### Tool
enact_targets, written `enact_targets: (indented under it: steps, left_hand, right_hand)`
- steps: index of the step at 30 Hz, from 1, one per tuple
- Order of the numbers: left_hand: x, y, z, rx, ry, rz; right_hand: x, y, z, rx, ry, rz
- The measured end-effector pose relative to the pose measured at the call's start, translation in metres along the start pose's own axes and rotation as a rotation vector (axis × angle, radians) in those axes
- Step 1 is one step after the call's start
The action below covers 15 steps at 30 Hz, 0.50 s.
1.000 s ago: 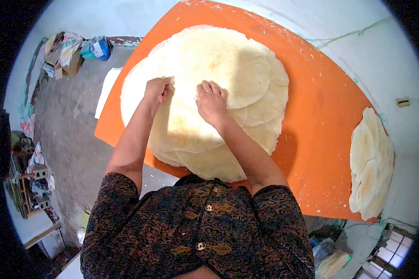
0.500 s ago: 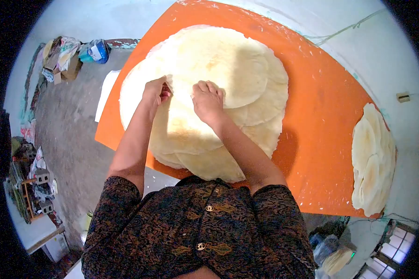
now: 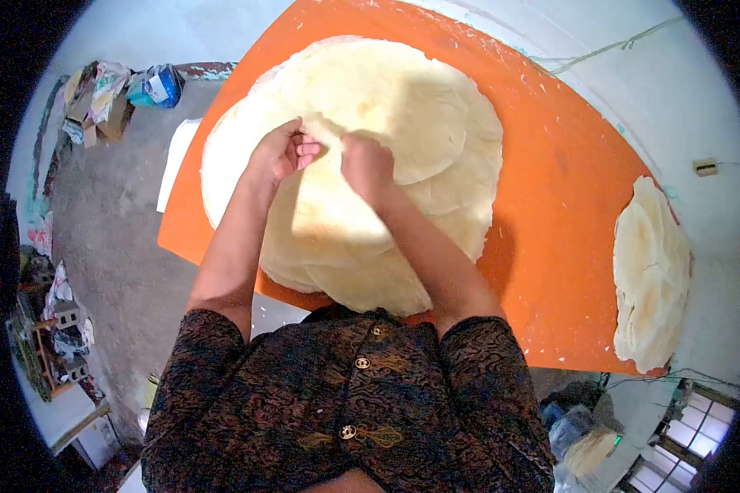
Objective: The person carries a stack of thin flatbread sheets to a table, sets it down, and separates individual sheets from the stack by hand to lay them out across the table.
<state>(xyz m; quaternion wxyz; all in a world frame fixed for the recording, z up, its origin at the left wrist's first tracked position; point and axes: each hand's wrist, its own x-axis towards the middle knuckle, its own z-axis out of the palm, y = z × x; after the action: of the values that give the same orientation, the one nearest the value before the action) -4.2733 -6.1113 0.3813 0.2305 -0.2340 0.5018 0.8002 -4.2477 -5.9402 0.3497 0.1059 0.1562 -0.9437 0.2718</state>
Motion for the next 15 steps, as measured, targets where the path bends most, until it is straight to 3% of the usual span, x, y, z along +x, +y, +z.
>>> enact_targets:
  steps: [2,3,5,6,7,8,10,12,14,15]
  left_hand:
    - [-0.027,-0.004,-0.004,-0.109,-0.069,0.045]
    - [-0.039,-0.008,-0.015,-0.065,-0.086,0.052]
    - [-0.074,-0.021,-0.033,-0.006,0.036,0.082]
    - [-0.088,-0.033,-0.048,-0.007,0.106,0.098]
    - [-0.1,-0.049,-0.062,-0.009,0.177,0.11]
    - [-0.112,-0.063,-0.071,0.001,0.262,0.129]
    - [-0.135,-0.092,-0.083,0.019,0.437,0.162]
    - [-0.148,-0.115,-0.082,-0.017,0.481,0.236]
    - [-0.158,-0.124,-0.076,0.004,0.511,0.263]
    - [-0.16,-0.128,-0.074,-0.02,0.507,0.273]
  right_hand:
    - [0.029,0.03,-0.013,0.041,-0.142,0.031]
    - [0.053,0.055,-0.025,-0.267,-0.244,-0.139]
    - [0.078,0.047,-0.087,-0.853,0.091,-0.341]
    - [0.093,0.059,-0.116,-0.586,0.201,-0.42]
    - [0.106,0.047,-0.143,-0.692,0.301,-0.315]
    - [0.107,0.017,-0.173,-0.329,0.257,-0.09]
    - [0.086,-0.041,-0.203,-0.41,0.323,-0.143]
    - [0.073,-0.035,-0.185,-0.573,0.253,-0.277]
    - [0.041,-0.041,-0.146,-0.416,0.311,-0.404]
    - [0.018,-0.047,-0.125,-0.363,0.188,-0.381]
